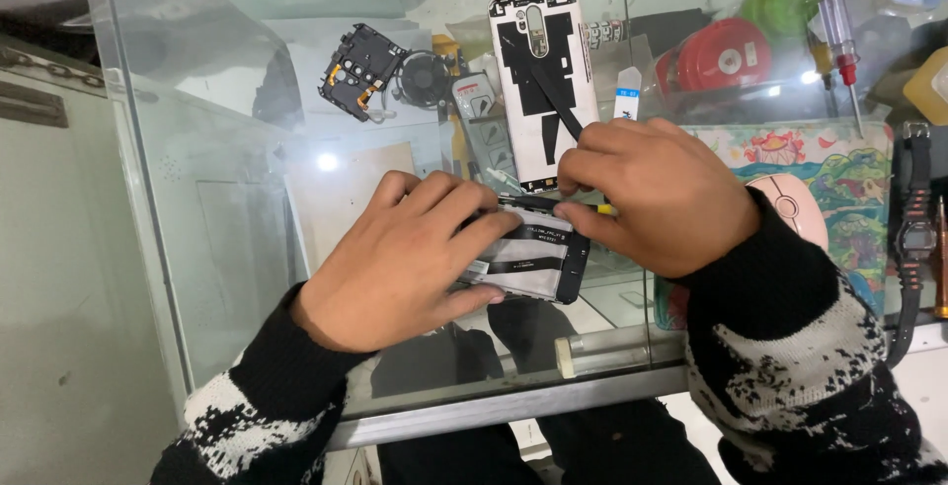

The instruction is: Disassembling a mobile phone using a screwdriver and prying tools to access internal components.

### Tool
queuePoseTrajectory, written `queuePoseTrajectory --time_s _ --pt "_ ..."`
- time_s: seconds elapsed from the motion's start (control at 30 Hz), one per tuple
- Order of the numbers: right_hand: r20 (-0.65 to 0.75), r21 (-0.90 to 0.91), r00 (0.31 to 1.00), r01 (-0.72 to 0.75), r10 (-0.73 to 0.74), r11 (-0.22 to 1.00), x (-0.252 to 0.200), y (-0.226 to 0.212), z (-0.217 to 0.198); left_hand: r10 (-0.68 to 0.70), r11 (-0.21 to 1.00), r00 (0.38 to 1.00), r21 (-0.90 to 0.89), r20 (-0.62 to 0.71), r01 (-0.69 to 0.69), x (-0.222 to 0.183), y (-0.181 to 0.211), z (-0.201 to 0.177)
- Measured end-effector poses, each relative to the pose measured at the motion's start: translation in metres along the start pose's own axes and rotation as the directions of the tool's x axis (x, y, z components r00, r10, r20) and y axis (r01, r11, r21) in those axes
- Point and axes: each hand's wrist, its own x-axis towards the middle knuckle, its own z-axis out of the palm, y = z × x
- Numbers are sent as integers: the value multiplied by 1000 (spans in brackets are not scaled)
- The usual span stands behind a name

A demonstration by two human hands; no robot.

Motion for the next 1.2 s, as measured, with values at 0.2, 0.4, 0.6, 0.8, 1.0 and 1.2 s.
queuePoseTrajectory --time_s 0.2,0.4,0.6,0.8,1.0,1.2 --pt "-2 -92 999 40 -40 995 -3 4 7 -3 999 1000 36 9 2 -3 0 -1" --pt "-49 -6 996 69 -69 998 -2 -1 -1 -39 997 998 -63 58 43 -7 -4 -6" --pt "-148 148 988 57 -35 987 -9 -2 -15 -71 996 996 -40 59 74 -11 -8 -6" --pt "-225 281 974 73 -8 957 -17 -8 -46 -88 995 993 -31 73 91 -12 -9 -5" --pt "-119 250 988 -65 97 966 -31 4 -38 -92 994 994 -52 61 95 -11 -9 -3" --pt "2 249 993 -116 119 962 -35 -1 -35 -44 999 999 14 -9 44 -6 -4 -2"
